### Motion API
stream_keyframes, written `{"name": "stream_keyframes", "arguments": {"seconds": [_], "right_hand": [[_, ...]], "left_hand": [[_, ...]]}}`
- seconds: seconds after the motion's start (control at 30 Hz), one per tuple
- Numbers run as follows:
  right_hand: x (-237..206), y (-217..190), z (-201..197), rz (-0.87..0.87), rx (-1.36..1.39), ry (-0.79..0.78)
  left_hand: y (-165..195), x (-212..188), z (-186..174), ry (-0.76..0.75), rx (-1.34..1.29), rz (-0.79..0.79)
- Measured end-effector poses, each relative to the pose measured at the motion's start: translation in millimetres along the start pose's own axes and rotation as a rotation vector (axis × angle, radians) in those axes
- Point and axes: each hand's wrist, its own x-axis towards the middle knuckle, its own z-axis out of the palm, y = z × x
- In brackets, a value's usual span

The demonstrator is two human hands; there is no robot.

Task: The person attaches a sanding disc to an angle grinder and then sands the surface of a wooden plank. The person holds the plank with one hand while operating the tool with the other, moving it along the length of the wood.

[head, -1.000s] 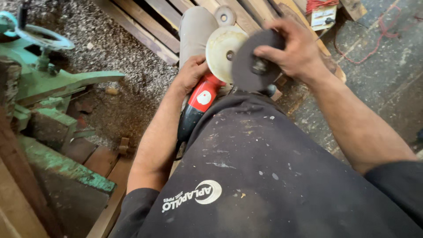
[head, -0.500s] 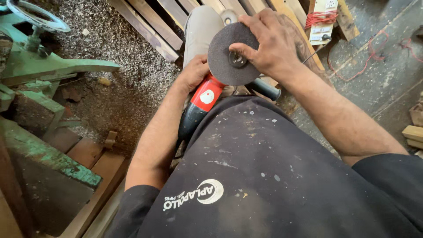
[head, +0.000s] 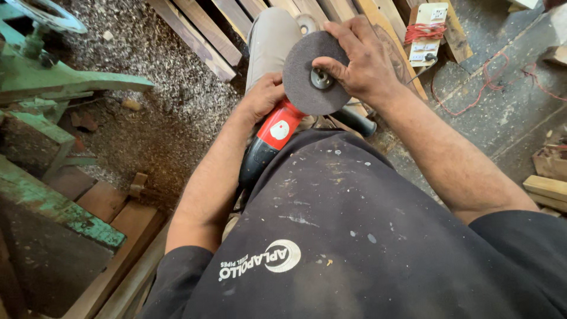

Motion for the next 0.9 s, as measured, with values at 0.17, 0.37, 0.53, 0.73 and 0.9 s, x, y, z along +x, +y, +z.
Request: {"name": "stream_keyframes", "arguments": {"seconds": [0.17,0.37,0.53,0.73,0.9], "right_hand": [[-0.2,1.1,-6.0,-0.002,-0.071,-0.04],[-4.9,-9.2,-1.1,0.068,0.001,-0.052],[-3.1,-10.3,-12.7,0.186,-0.02,-0.082],[20.3,-15.3,-41.8,0.286,0.034,-0.329],[57.9,-21.1,-46.6,0.282,-0.191,-0.66]], "left_hand": [[2.8,2.0,2.0,0.037,0.056,-0.009],[-0.8,3.0,-0.4,-0.029,-0.022,0.042],[-4.5,4.3,-2.5,-0.014,-0.03,0.067],[-6.5,5.8,-4.9,-0.018,0.053,0.056],[-1.6,5.8,-1.2,-0.029,0.052,0.036]]}}
